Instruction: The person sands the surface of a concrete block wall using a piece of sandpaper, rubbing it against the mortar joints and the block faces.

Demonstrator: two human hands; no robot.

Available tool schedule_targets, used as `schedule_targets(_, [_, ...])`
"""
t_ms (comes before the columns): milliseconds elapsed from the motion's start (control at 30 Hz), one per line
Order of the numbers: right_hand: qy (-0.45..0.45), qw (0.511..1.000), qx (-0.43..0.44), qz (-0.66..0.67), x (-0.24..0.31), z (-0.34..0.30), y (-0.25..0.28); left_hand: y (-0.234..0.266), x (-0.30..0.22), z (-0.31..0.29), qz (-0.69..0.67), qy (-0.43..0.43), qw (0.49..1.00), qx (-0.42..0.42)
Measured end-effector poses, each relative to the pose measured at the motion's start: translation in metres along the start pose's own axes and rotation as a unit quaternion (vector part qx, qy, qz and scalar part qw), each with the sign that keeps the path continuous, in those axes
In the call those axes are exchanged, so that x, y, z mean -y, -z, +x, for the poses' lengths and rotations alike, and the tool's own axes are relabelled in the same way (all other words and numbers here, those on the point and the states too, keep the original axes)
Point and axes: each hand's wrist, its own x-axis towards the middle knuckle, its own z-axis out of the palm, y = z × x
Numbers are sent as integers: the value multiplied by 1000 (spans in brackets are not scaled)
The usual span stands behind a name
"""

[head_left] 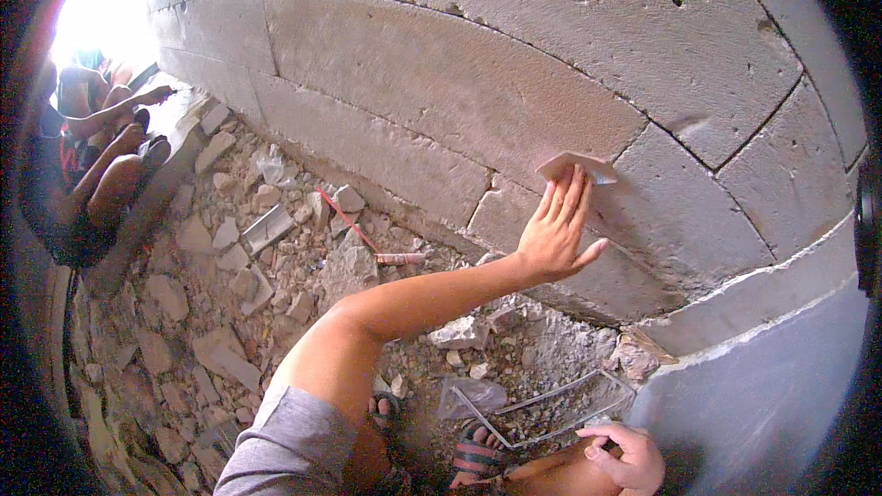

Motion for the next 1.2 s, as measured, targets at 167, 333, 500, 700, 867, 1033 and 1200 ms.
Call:
schedule_targets(167, [14,1000,5,-7,-1,-3,0,10,9,19,14,8,1000,-19])
schedule_targets(333, [-20,1000,-2,6,-6,-6,4,56,35,72,-25,92,977,-192])
schedule_targets(500, [-29,1000,-3,6,-9,-6,5,48,32,64,-5,94,975,-201])
schedule_targets(700, [-2,1000,-3,-5,-5,0,1,4,1,9,-19,4,1000,-6])
schedule_targets(867, [27,999,8,-18,2,2,3,10,11,13,14,-17,1000,-10])
schedule_targets(1033, [22,1000,-2,-6,-4,0,5,56,41,69,24,65,980,-187])
schedule_targets(1200, [4,1000,-6,-15,-4,-2,8,65,59,79,18,106,954,-280])
